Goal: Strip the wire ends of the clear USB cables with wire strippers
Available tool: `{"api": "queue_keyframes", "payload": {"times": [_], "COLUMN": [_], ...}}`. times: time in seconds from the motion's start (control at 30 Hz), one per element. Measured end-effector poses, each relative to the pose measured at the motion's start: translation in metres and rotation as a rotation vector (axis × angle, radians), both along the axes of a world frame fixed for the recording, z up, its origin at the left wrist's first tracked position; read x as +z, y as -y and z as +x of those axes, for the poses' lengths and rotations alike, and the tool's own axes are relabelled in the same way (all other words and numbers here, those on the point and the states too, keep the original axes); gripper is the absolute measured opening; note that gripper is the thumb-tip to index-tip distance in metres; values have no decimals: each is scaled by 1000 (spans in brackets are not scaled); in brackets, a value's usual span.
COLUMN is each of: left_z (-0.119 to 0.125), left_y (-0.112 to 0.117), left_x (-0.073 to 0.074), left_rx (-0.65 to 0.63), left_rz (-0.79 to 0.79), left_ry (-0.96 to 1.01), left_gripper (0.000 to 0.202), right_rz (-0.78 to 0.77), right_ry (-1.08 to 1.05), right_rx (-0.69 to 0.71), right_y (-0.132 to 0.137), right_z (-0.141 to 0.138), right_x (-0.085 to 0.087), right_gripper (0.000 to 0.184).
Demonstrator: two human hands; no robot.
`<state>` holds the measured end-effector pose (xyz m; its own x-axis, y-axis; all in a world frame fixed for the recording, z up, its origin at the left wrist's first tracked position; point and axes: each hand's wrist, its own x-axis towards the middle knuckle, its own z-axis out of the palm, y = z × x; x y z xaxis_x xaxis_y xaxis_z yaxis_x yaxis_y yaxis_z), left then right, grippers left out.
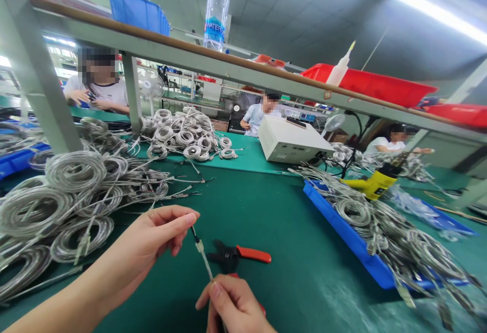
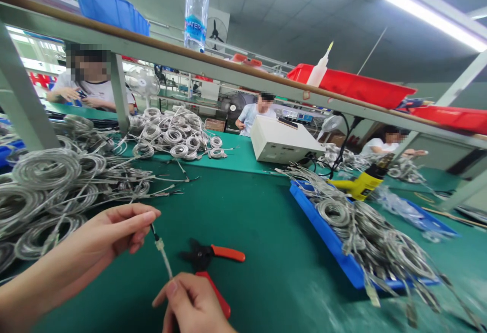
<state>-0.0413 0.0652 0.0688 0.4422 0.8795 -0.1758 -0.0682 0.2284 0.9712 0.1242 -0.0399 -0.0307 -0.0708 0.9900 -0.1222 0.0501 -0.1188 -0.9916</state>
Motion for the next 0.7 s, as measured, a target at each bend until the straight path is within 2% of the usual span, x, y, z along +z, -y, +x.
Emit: {"api": "queue_keyframes", "payload": {"times": [0.27,0.4,0.47,0.57,0.63,0.7], "left_z": [1,3,3,2,2,4], "left_y": [-1,-3,-4,-5,-4,-4], "left_x": [-2,5,10,15,13,9], "left_rx": [53,227,305,311,314,323], "left_rz": [-11,-38,-43,-105,-150,-151], "left_ry": [19,151,190,216,232,231], "left_gripper": [47,69,60,35,31,30], "right_rz": [-8,-31,-39,-60,-67,-50], "right_ry": [39,68,81,81,57,39], "right_rx": [27,24,3,-88,-121,-84], "right_y": [-2,-1,0,2,3,2], "right_z": [1,0,-1,-3,-3,-1], "right_x": [5,8,7,4,3,3], "right_gripper": [88,93,93,83,79,81]}}
